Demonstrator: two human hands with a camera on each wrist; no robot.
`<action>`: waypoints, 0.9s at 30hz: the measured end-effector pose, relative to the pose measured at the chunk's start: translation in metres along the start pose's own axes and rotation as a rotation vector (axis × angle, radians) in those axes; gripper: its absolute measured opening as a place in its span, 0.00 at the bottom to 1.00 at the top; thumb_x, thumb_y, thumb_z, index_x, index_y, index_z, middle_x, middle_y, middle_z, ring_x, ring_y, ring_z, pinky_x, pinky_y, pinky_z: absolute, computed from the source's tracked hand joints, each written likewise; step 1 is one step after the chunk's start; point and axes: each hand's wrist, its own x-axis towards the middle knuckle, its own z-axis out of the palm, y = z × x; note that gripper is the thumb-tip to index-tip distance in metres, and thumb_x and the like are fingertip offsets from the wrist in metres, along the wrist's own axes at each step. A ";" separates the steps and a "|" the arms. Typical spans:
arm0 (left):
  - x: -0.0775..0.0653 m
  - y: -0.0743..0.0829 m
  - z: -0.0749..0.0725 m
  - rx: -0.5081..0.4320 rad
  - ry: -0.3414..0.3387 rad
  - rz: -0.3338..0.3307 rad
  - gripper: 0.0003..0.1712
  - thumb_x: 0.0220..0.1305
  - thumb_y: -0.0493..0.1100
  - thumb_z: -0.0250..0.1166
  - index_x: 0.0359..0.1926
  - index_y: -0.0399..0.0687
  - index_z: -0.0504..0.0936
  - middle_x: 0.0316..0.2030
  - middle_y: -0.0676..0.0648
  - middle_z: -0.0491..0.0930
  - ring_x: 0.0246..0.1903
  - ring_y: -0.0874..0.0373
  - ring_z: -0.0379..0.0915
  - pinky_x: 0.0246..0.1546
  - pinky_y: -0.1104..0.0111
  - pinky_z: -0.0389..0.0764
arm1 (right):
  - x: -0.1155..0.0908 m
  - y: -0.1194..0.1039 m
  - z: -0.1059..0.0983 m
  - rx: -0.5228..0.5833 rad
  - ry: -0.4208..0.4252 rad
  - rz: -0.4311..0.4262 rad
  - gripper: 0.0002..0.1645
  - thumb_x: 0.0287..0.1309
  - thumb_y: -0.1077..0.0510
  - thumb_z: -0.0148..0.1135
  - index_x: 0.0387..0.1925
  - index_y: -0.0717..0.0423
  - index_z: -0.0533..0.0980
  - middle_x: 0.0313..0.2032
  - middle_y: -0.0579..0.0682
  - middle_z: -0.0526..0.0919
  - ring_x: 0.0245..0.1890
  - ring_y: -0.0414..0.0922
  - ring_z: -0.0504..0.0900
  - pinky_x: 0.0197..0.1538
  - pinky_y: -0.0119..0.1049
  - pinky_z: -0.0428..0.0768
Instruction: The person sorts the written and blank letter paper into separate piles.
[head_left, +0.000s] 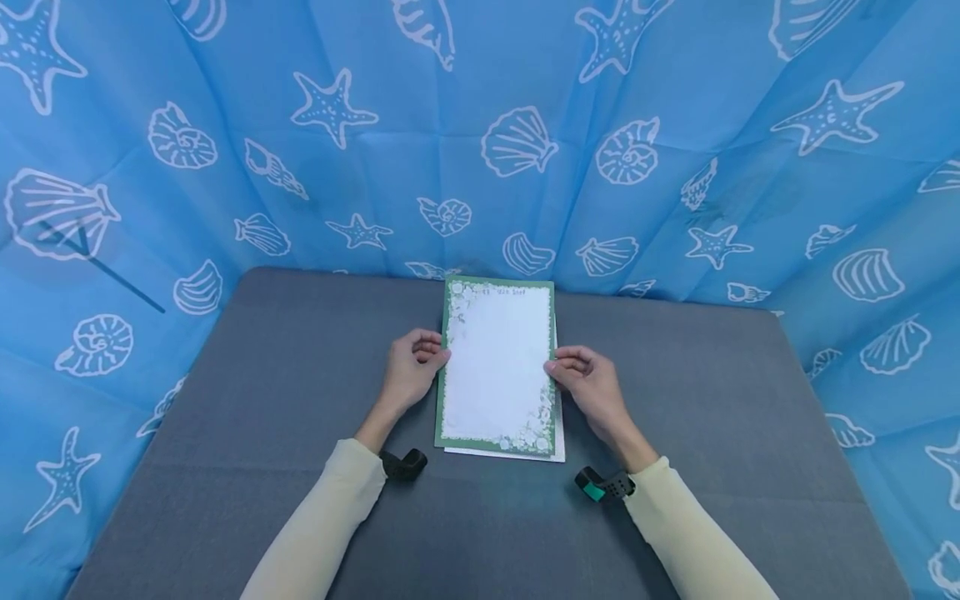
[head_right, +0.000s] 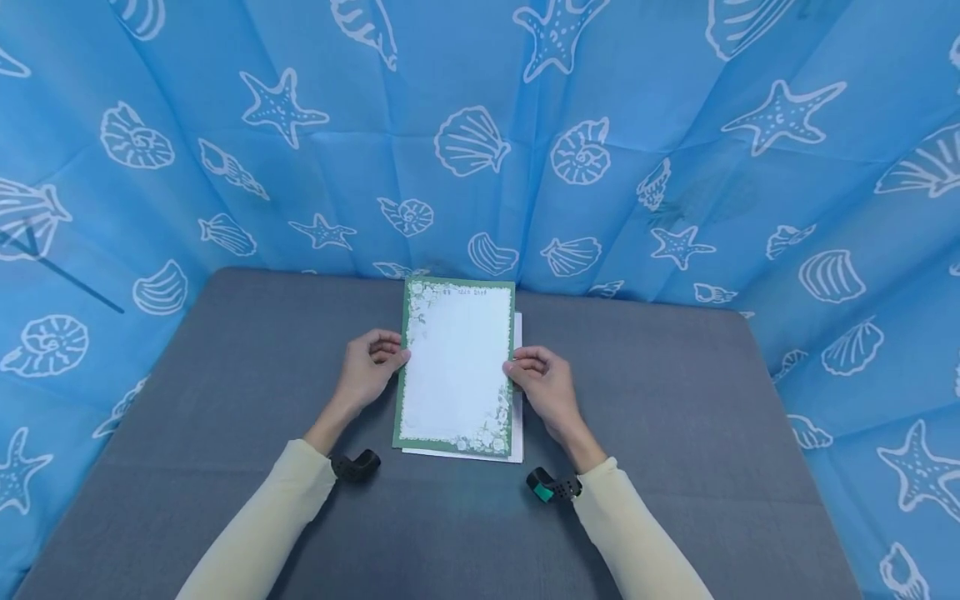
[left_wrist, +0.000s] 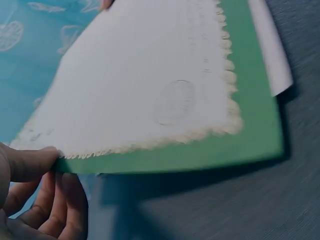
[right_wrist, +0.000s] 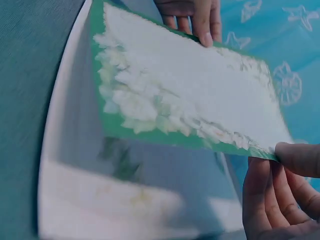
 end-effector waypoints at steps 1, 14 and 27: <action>0.001 0.002 -0.005 0.010 0.000 0.000 0.11 0.67 0.33 0.68 0.49 0.34 0.82 0.38 0.39 0.82 0.35 0.48 0.78 0.37 0.65 0.77 | 0.001 -0.004 0.004 -0.011 0.001 -0.005 0.18 0.67 0.62 0.66 0.51 0.70 0.76 0.36 0.57 0.85 0.31 0.40 0.83 0.39 0.36 0.84; 0.015 0.007 -0.082 0.121 0.034 -0.112 0.18 0.71 0.38 0.65 0.57 0.33 0.80 0.44 0.35 0.82 0.42 0.47 0.79 0.41 0.65 0.79 | 0.021 -0.035 0.078 -0.026 -0.033 -0.015 0.09 0.64 0.64 0.68 0.44 0.66 0.81 0.30 0.56 0.86 0.21 0.44 0.84 0.39 0.54 0.85; 0.013 -0.013 -0.128 0.276 0.019 -0.251 0.20 0.72 0.38 0.62 0.60 0.31 0.79 0.49 0.29 0.81 0.48 0.37 0.78 0.46 0.48 0.78 | 0.033 -0.033 0.141 -0.191 -0.148 0.009 0.08 0.61 0.66 0.68 0.40 0.67 0.82 0.27 0.54 0.87 0.23 0.47 0.87 0.34 0.40 0.85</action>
